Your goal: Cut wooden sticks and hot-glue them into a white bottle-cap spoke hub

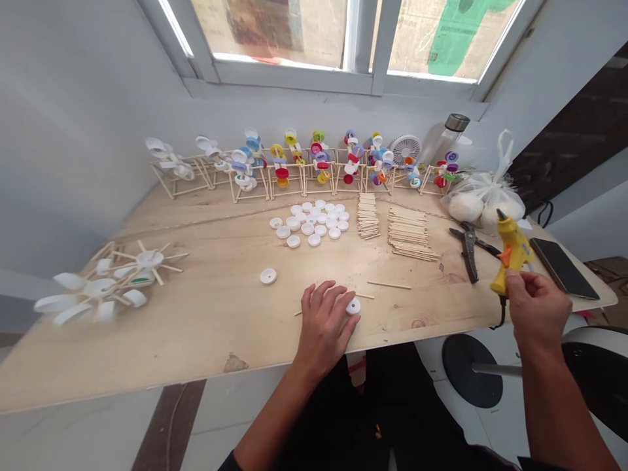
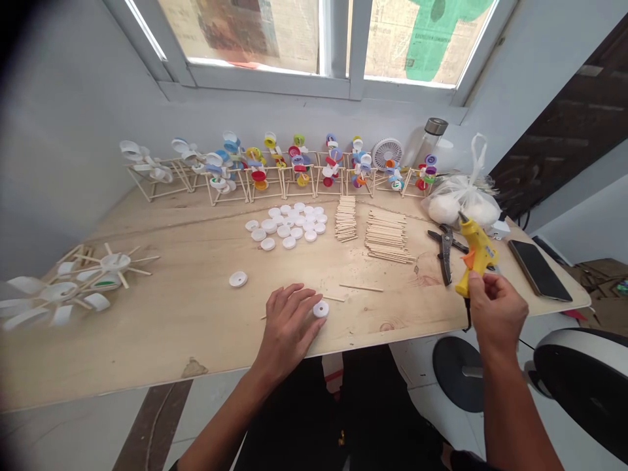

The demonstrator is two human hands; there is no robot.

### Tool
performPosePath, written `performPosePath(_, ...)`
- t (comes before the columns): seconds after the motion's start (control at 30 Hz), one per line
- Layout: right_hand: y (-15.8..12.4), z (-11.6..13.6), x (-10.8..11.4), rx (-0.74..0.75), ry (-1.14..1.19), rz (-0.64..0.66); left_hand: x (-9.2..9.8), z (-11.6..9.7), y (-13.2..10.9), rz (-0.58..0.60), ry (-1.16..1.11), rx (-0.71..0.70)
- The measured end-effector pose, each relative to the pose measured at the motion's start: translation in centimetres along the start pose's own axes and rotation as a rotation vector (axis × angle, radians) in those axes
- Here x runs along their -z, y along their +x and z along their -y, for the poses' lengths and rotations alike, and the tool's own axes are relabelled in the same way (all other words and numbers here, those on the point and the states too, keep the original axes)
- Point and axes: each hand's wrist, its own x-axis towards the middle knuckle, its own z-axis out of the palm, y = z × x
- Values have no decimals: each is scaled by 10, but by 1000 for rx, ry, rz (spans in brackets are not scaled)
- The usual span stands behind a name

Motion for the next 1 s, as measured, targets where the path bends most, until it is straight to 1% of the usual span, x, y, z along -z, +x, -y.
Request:
performPosePath(0.03,-11,10,2,-37,47,3,1,-3,-1,-37,-36,-6)
performPosePath(0.07,-23,20,4,-49,63,41,2,-7,-1,-72,-88,-9)
performPosePath(0.13,-46,38,6,-5,36,85,2,-18,-4,-105,-237,2)
performPosePath(0.17,-57,45,7,22,29,126,2,-26,-6,-96,-326,17)
performPosePath(0.2,-66,52,6,45,25,151,1,-33,-7,-68,-418,38)
performPosePath(0.27,-82,61,4,86,26,195,-3,-49,-9,30,-592,108)
performPosePath(0.37,-99,71,-1,126,69,254,-10,-70,-9,187,-803,263)
performPosePath(0.43,-109,78,-4,151,93,288,-16,-79,-7,230,-916,368)
performPosePath(0.53,-120,88,-6,208,97,312,-23,-87,-2,225,-1049,466)
performPosePath(0.7,-128,97,-6,295,86,306,-29,-92,4,235,-1243,499)
performPosePath(0.8,-129,97,-5,299,91,298,-30,-93,4,238,-1319,511)
performPosePath(1.0,-130,95,-2,286,116,330,-30,-95,2,208,-1439,603)
